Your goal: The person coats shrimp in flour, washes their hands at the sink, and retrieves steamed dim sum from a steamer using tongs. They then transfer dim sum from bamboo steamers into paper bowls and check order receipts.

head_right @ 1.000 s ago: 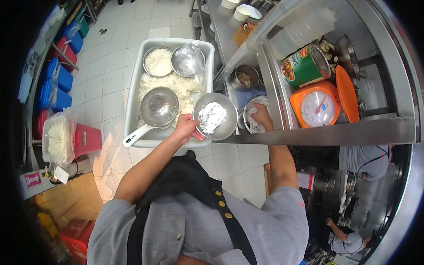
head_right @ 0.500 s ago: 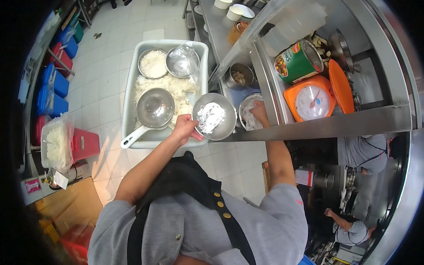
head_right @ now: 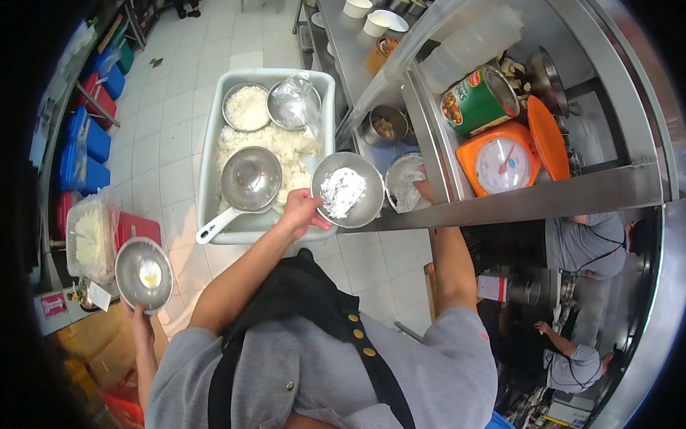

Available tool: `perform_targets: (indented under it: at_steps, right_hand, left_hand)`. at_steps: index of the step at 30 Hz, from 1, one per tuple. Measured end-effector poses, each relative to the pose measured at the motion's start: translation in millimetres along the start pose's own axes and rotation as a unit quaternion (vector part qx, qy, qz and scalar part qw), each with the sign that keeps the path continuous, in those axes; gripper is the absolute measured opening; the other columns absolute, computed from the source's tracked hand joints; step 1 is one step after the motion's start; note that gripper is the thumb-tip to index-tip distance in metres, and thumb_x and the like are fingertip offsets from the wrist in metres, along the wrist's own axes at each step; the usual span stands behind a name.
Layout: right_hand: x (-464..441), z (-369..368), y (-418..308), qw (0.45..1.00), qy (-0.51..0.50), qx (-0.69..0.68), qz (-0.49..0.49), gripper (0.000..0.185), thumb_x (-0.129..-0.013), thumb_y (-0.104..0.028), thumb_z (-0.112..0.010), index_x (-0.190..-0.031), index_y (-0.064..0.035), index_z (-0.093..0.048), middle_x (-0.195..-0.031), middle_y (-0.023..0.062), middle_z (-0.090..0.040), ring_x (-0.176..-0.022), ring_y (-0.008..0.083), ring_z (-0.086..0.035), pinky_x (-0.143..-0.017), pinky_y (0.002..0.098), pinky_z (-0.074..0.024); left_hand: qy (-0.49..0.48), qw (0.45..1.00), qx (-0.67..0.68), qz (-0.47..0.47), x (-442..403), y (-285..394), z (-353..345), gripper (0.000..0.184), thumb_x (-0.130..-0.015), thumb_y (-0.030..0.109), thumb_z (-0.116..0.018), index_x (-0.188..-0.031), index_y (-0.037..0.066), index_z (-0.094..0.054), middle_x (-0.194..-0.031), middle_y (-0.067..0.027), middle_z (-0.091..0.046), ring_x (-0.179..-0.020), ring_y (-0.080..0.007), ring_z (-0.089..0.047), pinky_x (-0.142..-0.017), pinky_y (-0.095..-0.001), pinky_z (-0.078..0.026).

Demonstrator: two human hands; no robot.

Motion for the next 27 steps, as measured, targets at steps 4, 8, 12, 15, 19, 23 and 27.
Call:
perform_targets:
  at_steps: [4,8,12,15,19,23,27]
  right_hand:
    - [8.4,59.2,19.7,0.995,0.054,-0.082,-0.02,0.057,-0.069,-0.021,-0.071,-0.119,0.0002,-0.054,-0.11,0.0158,-0.06,-0.103,0.0268,-0.056,-0.089,0.0322,-0.0427]
    - [7.1,80.4,26.2,0.981,0.072,-0.174,-0.037,0.058,-0.071,-0.024,-0.071,-0.121,-0.0005,-0.052,-0.108,0.014,-0.061,-0.098,0.0244,-0.057,-0.085,0.0307,-0.0441]
    - [-6.1,9.2,21.7,0.961,-0.072,-0.254,-0.076,0.059,-0.073,-0.026,-0.07,-0.123,-0.0013,-0.051,-0.107,0.0123,-0.061,-0.094,0.022,-0.058,-0.081,0.0292,-0.0454]
    - [-4.0,-59.2,12.8,0.907,-0.284,-0.274,-0.149,0.06,-0.075,-0.028,-0.07,-0.124,-0.0018,-0.049,-0.105,0.011,-0.062,-0.091,0.0203,-0.059,-0.079,0.0281,-0.0464]
    - [2.1,-65.0,-6.5,0.878,-0.307,-0.353,0.098,0.059,-0.078,-0.032,-0.066,-0.125,0.0,-0.048,-0.102,0.0093,-0.061,-0.086,0.0142,-0.057,-0.07,0.0255,-0.0472]
    - [7.0,-34.4,-17.0,0.906,-0.363,-0.206,-0.066,0.058,-0.079,-0.03,-0.063,-0.124,0.0045,-0.047,-0.103,0.0152,-0.06,-0.088,0.0203,-0.058,-0.073,0.0342,-0.0477]
    - [1.1,-56.3,-20.4,0.904,-0.394,-0.109,-0.127,0.058,-0.077,-0.026,-0.062,-0.123,0.0062,-0.047,-0.11,0.0202,-0.057,-0.096,0.0281,-0.057,-0.08,0.0388,-0.045]
  left_hand:
    - [0.002,1.0,0.003,-0.004,-1.4,1.2,-7.2,0.011,-0.081,-0.002,-0.048,-0.087,-0.011,-0.052,-0.074,-0.0226,-0.061,-0.052,-0.0307,-0.063,-0.041,-0.037,-0.055]
    - [0.007,1.0,-0.004,-0.012,-6.6,-2.2,-14.3,0.012,-0.081,-0.001,-0.048,-0.087,-0.011,-0.052,-0.074,-0.0221,-0.061,-0.051,-0.0304,-0.063,-0.04,-0.0364,-0.055]
    - [0.007,0.999,-0.007,-0.03,-5.5,-1.9,-19.4,0.012,-0.082,-0.001,-0.048,-0.086,-0.011,-0.052,-0.075,-0.0221,-0.061,-0.051,-0.03,-0.063,-0.039,-0.0357,-0.055]
    - [0.029,0.998,-0.04,-0.036,-1.3,2.1,-15.4,0.012,-0.082,-0.001,-0.048,-0.086,-0.012,-0.052,-0.074,-0.022,-0.062,-0.05,-0.0298,-0.063,-0.038,-0.0353,-0.055]
    - [0.036,0.999,-0.007,-0.018,1.9,-2.1,-6.3,0.012,-0.081,-0.001,-0.048,-0.086,-0.011,-0.053,-0.074,-0.0219,-0.062,-0.05,-0.029,-0.063,-0.038,-0.0349,-0.055]
    - [0.022,1.0,0.0,-0.018,1.6,-2.5,-6.2,0.012,-0.08,-0.002,-0.047,-0.085,-0.011,-0.053,-0.073,-0.0224,-0.061,-0.049,-0.0291,-0.063,-0.037,-0.0348,-0.054]
    - [0.023,0.999,0.012,-0.028,3.8,0.6,-6.7,0.012,-0.079,-0.002,-0.047,-0.083,-0.012,-0.052,-0.071,-0.0237,-0.061,-0.049,-0.0301,-0.063,-0.036,-0.035,-0.054]
Point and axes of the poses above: each hand's wrist, its own x-axis away from the middle knuckle, its own z-axis out of the back of the hand, y = z × x, the point moved 3 cm from there along -x, towards the middle knuckle
